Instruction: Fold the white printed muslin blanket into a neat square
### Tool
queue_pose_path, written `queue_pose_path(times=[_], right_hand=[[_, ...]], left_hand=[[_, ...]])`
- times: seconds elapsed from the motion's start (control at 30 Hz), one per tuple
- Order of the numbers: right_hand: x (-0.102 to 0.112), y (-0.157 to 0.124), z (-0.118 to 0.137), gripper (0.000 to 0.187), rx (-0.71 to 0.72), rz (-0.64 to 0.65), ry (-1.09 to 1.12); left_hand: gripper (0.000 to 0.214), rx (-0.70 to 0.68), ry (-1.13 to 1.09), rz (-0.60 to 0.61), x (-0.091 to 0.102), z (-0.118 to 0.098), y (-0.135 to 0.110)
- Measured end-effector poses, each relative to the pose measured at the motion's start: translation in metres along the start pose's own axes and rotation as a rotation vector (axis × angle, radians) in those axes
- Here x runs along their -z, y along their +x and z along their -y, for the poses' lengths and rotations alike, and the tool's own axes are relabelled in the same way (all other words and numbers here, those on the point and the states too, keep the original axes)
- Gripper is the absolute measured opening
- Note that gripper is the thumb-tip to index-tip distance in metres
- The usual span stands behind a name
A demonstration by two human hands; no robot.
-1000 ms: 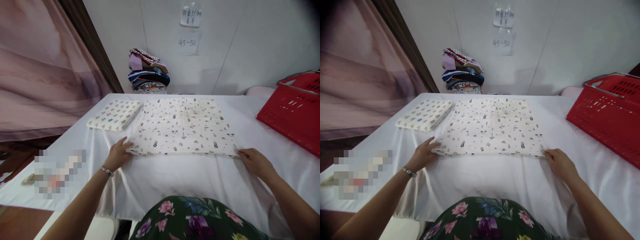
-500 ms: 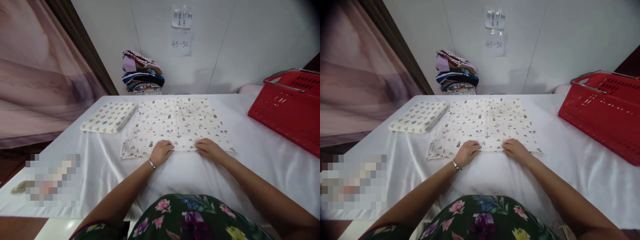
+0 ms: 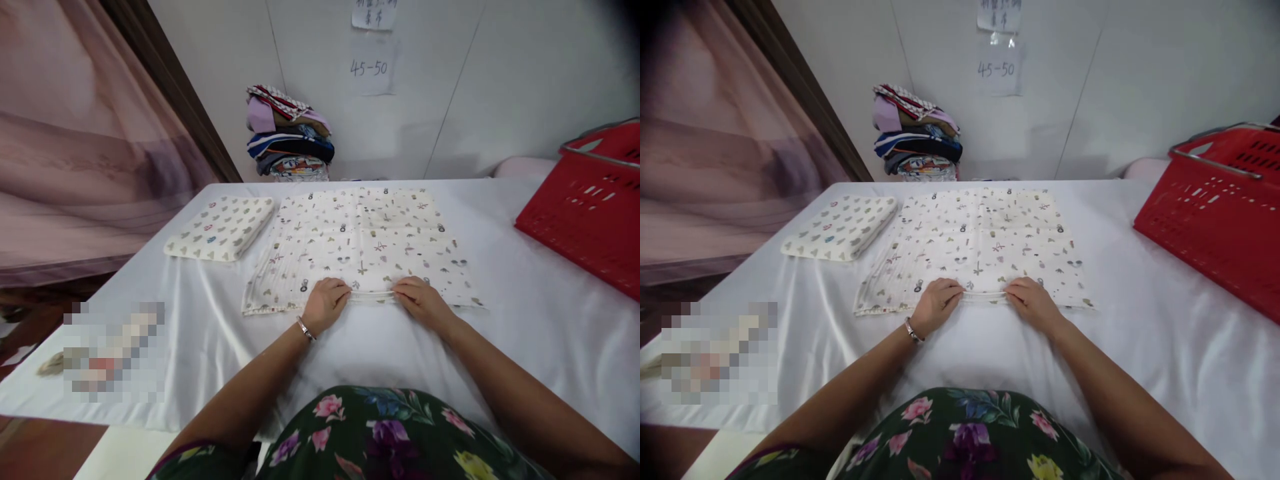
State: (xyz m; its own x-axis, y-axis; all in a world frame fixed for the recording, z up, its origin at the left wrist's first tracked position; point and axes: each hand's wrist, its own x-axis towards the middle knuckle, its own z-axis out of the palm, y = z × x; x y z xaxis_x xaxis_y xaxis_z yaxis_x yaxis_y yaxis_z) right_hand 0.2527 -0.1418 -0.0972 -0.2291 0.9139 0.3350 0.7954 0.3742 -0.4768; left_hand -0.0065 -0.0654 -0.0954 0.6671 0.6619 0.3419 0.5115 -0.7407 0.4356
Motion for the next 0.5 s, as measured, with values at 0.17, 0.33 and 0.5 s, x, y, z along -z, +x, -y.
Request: queue_pose_path(times=[0.17,0.33,0.5], right_hand=[[0.0008,0.0009,0.0047,0.019,0.046,-0.088,0.026],[0.0025,0.0024,0.0078,0.021,0.106,-0.084,-0.036],[0.0016,0.0005,0.0045,0.022,0.128,-0.015,-0.036]], left_hand=[[0.019,-0.048,0.006,-0.09,-0.0057,0.0,-0.0005],[0.02,-0.1,0.088,-0.065,-0.0075,-0.0005,-0.0022],[0.02,-0.145,0.138,-0.032,-0.0079,-0.0016,-0.0041]])
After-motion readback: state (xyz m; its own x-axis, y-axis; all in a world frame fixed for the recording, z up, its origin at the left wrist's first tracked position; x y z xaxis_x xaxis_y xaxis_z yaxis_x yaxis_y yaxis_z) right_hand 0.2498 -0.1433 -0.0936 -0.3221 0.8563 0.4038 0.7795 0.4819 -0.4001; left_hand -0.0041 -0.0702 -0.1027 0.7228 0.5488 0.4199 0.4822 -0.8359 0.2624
